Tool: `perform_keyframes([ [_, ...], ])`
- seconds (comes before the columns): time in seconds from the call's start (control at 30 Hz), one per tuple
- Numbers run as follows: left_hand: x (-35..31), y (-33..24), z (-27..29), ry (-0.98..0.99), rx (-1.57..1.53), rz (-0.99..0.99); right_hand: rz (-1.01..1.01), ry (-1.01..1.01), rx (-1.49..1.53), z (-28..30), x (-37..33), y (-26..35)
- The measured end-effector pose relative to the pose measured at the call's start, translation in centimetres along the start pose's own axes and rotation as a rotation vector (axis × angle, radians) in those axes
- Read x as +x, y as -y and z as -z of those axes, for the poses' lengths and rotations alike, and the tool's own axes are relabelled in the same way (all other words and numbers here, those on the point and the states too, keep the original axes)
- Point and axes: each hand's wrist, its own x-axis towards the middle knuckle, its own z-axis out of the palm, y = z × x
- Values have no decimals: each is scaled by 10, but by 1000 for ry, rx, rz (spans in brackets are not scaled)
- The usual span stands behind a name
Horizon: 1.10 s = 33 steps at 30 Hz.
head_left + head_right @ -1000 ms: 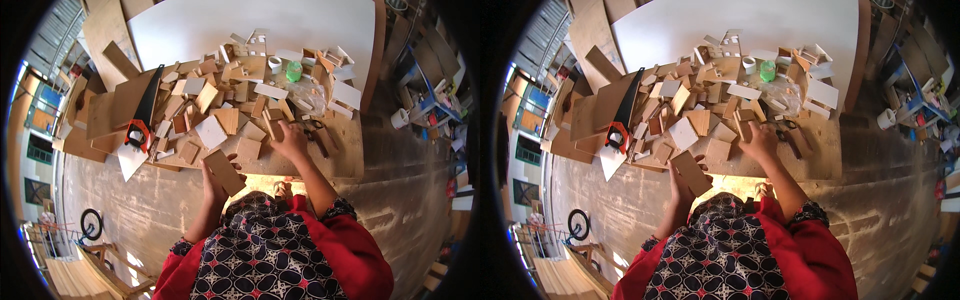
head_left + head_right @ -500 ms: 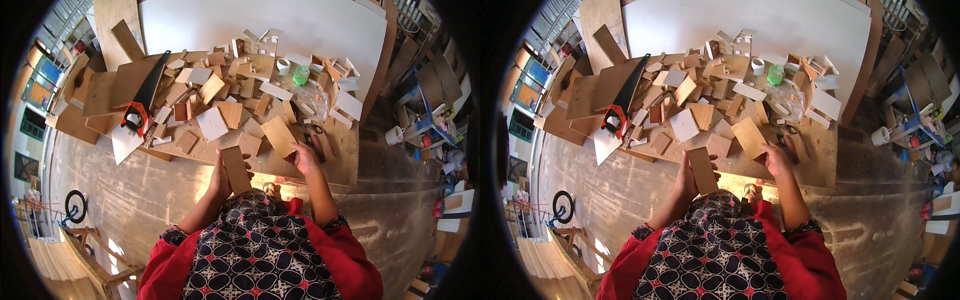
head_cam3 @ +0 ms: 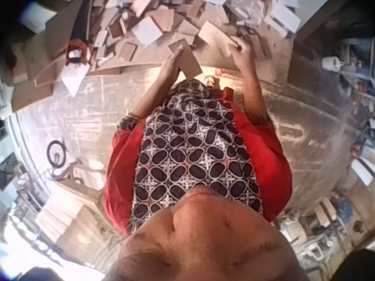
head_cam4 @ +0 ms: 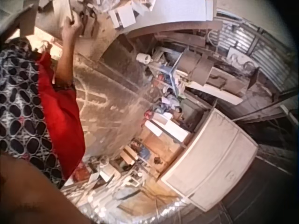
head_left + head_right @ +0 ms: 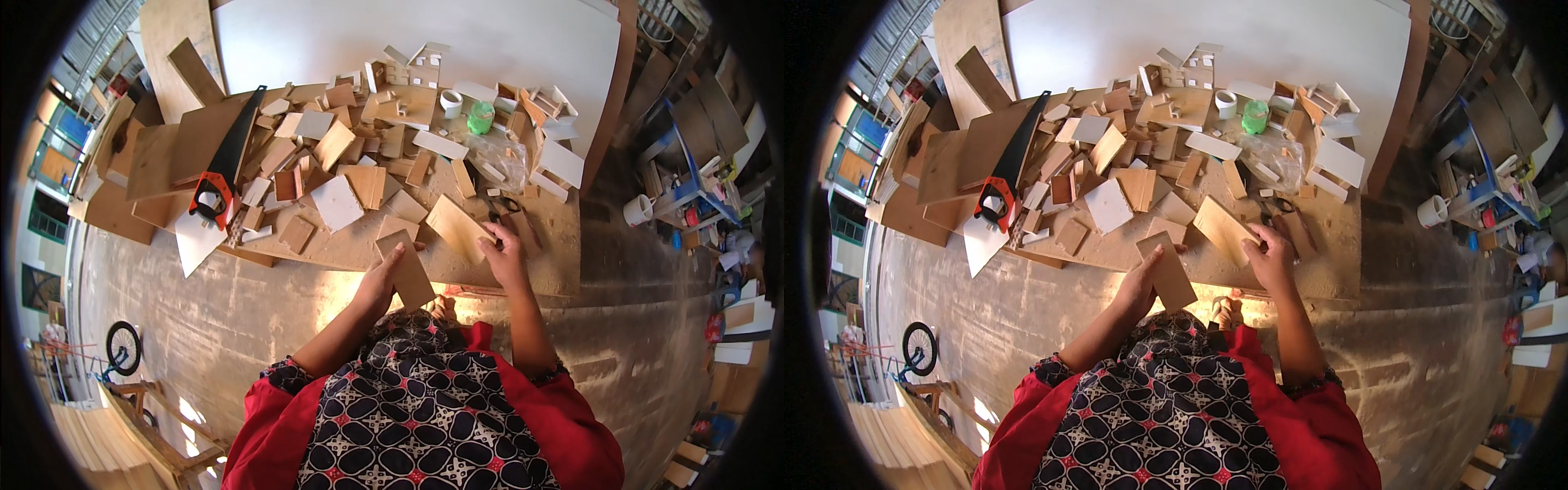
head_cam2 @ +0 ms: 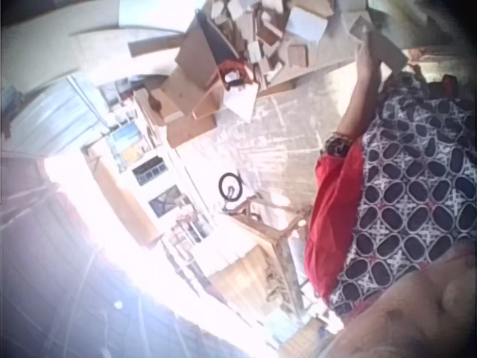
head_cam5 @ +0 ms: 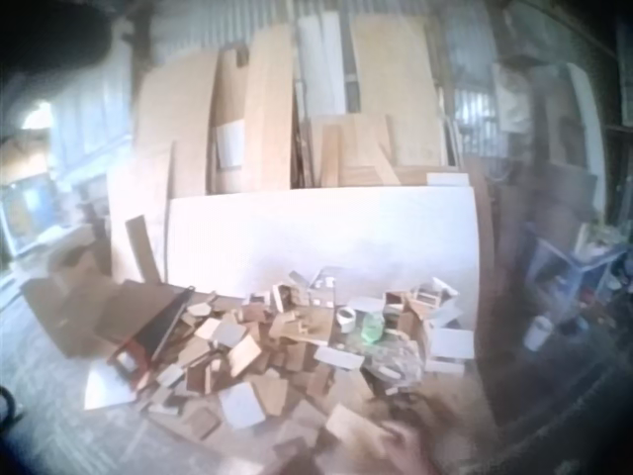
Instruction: The person fits small wooden pieces together by hand and sands the edges of the pieces with a sanding block.
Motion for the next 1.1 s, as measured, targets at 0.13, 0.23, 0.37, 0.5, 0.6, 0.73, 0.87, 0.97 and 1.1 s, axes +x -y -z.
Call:
perform_keyframes([
  [0.13, 3, -5, 1, 1, 185, -116, 175, 153, -313, 37, 11, 67],
  [0.23, 11, -11, -12, 214, 247, -223, 400, 312, -426, 32, 27, 74],
  [0.37, 30, 0, -23, 413, 292, -162, 409, 341, -399, 12, 32, 70],
  [0.5, 46, 21, -25, 358, 355, -209, 382, 270, -292, 6, 33, 71],
  [0.6, 52, 23, -25, 321, 409, -238, 342, 265, -210, 9, 31, 66],
  [0.73, 61, 27, -20, 302, 453, -270, 427, 305, -282, 17, 26, 72],
  [0.87, 62, 26, -22, 292, 409, -287, 426, 320, -223, 18, 26, 74],
  [0.97, 57, 20, -30, 297, 396, -263, 366, 318, -76, 17, 28, 60],
  [1.1, 58, 21, -30, 277, 359, -249, 96, 205, 550, 17, 32, 40],
])
